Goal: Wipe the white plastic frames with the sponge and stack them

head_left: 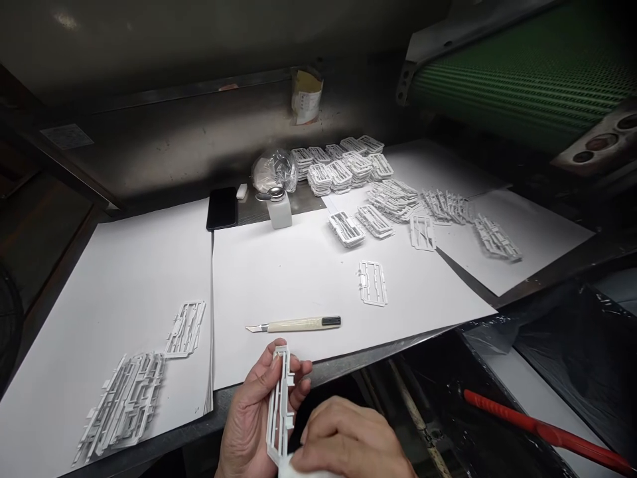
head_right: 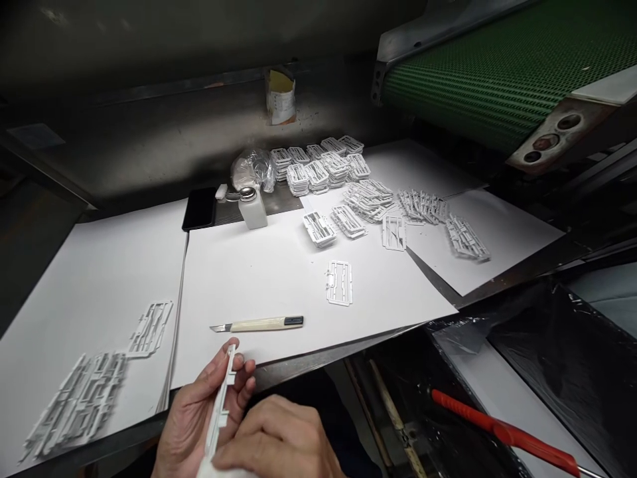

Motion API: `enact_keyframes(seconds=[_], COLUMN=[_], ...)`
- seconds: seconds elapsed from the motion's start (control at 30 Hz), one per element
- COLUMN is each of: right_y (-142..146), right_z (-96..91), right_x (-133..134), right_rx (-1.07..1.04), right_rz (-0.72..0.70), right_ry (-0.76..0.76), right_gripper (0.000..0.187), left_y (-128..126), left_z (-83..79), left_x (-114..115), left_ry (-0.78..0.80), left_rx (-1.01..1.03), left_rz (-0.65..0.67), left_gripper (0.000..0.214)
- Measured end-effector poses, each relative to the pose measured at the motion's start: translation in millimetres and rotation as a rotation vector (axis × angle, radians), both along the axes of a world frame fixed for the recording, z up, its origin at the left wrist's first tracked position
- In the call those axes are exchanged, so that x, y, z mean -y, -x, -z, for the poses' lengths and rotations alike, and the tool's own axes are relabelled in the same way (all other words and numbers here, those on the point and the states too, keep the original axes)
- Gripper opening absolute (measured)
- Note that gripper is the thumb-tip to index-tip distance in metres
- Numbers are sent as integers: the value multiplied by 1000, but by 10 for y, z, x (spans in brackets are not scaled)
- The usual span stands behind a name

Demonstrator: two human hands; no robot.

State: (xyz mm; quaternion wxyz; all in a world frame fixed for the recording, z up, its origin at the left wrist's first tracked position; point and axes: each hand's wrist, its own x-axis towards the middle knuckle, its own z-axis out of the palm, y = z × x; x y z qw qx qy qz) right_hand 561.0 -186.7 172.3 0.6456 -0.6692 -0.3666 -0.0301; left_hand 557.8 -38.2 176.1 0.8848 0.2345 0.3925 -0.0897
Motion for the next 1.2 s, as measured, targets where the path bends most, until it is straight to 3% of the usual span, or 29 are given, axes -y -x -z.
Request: enact_keyframes(seconds=[0.13, 0.23, 0.5, 0.67, 0.77, 0.93, 1.1, 1.2], right_y=[-14, -34, -130, -289, -382, -443, -396, -416], right_z=[1, -70, -168, -261, -224, -100, -76, -36], right_x=[88, 174, 141, -5, -51, 26, 66, 129], right_rx=[-98, -176, -126, -40, 33, -9, -1, -37], right_rz=[-10, 42, 190, 233, 211, 366, 303, 390], right_ry=[28, 58, 77, 49, 66, 165, 175, 228], right_gripper=[17, 30, 28, 26, 27, 26, 25, 19], left_y=[-4, -19, -48, 4, 40, 24, 1, -30], left_z=[-32, -50, -108, -35, 35, 56, -20, -113], left_x=[-70, -123, -104, -47, -22, -11, 48, -63], left_ry=[-63, -54, 1, 27, 91, 113, -13, -218], left_rx=[51, 115, 138, 79, 116, 149, 74, 33], left_rz=[-11, -23, -3, 34, 41, 60, 167, 243], left_gripper=[23, 24, 22, 24, 22, 20, 13, 23])
